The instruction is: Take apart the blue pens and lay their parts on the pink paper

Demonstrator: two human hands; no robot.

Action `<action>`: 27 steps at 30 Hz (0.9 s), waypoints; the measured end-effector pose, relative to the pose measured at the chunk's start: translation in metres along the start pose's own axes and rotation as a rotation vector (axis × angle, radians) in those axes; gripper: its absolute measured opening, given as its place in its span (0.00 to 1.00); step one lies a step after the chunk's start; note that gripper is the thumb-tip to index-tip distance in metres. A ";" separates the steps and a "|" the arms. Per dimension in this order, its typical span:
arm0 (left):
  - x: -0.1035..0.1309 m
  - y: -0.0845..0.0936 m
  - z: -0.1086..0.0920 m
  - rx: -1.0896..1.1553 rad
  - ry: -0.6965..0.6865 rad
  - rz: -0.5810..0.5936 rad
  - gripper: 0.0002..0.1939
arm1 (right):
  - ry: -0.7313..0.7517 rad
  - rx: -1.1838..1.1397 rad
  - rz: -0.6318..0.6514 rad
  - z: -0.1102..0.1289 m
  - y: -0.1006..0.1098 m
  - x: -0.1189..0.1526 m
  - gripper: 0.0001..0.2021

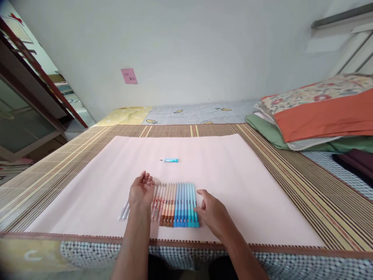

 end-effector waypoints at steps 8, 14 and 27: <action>0.003 -0.008 0.011 -0.022 0.012 0.055 0.04 | -0.015 0.058 -0.004 0.000 0.003 0.001 0.24; -0.002 -0.003 0.017 -0.037 0.026 0.075 0.03 | -0.031 0.118 -0.076 -0.003 0.014 0.005 0.20; -0.005 -0.010 0.028 -0.058 0.063 0.104 0.03 | -0.123 0.345 -0.114 -0.002 0.018 0.004 0.02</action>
Point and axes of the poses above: each hand's wrist, its own x-axis away from the middle knuckle, its own y-axis out of the back of the hand, z = x × y, the point moved 10 cm from there along -x, towards the middle knuckle, and after that the axes turned 10 degrees about z, right-handed, at the moved point
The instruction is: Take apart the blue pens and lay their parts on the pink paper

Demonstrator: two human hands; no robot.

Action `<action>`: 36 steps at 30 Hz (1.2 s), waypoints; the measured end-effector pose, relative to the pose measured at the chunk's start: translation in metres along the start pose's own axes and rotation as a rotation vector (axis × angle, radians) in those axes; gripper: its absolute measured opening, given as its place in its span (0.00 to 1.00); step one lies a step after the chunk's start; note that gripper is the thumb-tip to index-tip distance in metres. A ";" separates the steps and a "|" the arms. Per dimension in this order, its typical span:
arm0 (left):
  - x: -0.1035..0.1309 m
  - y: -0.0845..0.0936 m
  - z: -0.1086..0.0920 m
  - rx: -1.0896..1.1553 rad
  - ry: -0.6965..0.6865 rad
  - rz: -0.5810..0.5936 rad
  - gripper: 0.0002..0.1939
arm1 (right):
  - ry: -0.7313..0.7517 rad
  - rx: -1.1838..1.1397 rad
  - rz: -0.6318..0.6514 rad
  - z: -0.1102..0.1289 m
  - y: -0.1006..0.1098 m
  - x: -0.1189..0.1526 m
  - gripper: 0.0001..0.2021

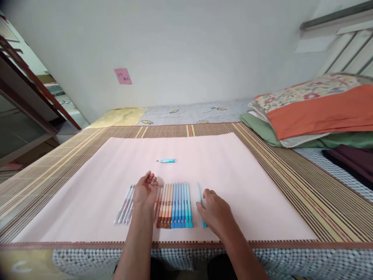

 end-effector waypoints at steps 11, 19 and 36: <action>0.005 -0.024 0.015 -0.164 0.078 0.172 0.08 | 0.140 -0.491 -0.083 -0.016 0.022 -0.007 0.07; 0.029 -0.065 0.037 -0.597 0.145 0.547 0.22 | 0.441 -0.759 0.059 0.048 0.065 -0.033 0.13; 0.029 -0.068 0.026 -0.492 -0.014 0.516 0.18 | 0.344 -1.581 0.019 0.063 0.028 -0.068 0.19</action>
Point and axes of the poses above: each hand's wrist, its own x-axis away from the middle knuckle, its own y-axis out of the back of the hand, z = x × y, the point moved 10 cm from there along -x, towards the middle knuckle, and after that the axes turned 10 degrees about z, right-handed, at the moved point
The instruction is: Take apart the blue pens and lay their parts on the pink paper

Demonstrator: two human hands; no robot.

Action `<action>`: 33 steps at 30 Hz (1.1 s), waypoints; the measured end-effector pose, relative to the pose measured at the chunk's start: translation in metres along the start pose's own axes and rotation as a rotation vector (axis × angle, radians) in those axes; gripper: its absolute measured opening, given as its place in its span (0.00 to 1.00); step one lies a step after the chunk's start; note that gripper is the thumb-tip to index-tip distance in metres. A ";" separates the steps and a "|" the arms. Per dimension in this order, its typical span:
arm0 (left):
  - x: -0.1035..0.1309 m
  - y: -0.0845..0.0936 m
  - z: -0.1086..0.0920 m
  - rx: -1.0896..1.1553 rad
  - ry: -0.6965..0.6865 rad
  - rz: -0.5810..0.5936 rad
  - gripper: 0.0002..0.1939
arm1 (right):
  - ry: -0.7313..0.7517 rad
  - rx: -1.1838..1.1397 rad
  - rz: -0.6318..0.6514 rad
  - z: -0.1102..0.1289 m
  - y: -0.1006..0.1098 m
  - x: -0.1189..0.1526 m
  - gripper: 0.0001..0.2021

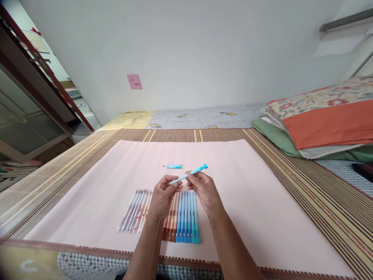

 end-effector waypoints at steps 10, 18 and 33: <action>0.008 0.001 -0.013 -0.356 -0.149 -0.157 0.10 | 0.059 0.108 -0.067 0.003 0.007 -0.002 0.21; 0.012 -0.007 -0.010 -0.461 -0.086 -0.102 0.21 | 0.140 0.204 -0.032 0.019 0.001 0.001 0.18; 0.004 -0.004 0.023 -0.122 0.178 0.024 0.29 | 0.124 0.279 -0.098 0.011 0.010 -0.003 0.20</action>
Point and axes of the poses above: each hand's wrist, its own x-axis away from the middle knuckle, its own y-axis out of the back of the hand, z = x × y, the point moved 10 cm from there along -x, towards the middle knuckle, and after that the axes turned 10 degrees about z, right-handed, at the moved point
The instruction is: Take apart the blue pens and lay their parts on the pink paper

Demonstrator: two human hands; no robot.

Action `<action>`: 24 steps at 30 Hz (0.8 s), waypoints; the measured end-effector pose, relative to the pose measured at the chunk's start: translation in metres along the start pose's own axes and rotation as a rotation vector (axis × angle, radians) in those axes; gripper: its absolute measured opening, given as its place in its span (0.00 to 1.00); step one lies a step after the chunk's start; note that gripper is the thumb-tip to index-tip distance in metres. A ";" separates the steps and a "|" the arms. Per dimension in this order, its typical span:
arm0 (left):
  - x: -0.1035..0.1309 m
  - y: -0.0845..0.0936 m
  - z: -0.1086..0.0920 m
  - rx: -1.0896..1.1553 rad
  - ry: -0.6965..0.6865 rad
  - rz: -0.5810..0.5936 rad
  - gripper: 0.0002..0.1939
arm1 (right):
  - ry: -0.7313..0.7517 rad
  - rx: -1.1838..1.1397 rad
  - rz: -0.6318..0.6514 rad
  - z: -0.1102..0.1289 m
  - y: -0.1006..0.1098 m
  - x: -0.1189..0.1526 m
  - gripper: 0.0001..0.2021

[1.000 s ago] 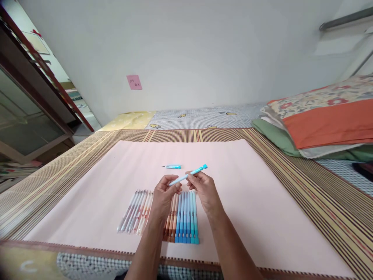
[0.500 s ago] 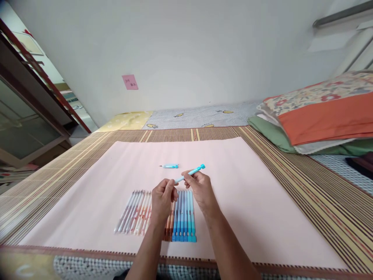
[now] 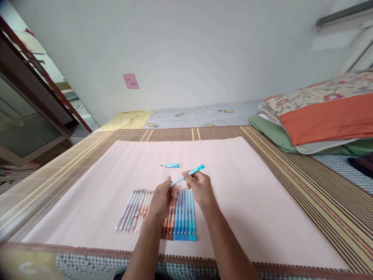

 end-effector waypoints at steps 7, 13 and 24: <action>0.002 -0.004 -0.015 0.061 -0.108 -0.016 0.25 | 0.000 -0.005 -0.069 -0.005 0.006 -0.001 0.21; 0.000 -0.003 0.003 0.077 0.038 -0.007 0.30 | 0.006 -0.041 -0.031 -0.004 0.001 0.000 0.20; -0.002 0.002 -0.006 0.231 -0.064 -0.012 0.19 | -0.041 -0.090 0.008 -0.004 -0.003 0.001 0.20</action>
Point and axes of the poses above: each hand's wrist, its own x-axis away from the middle knuckle, its own y-axis out of the back of the hand, z = x × y, the point moved 10 cm from there along -x, towards the middle knuckle, and after that the axes turned 10 degrees about z, right-handed, at the moved point
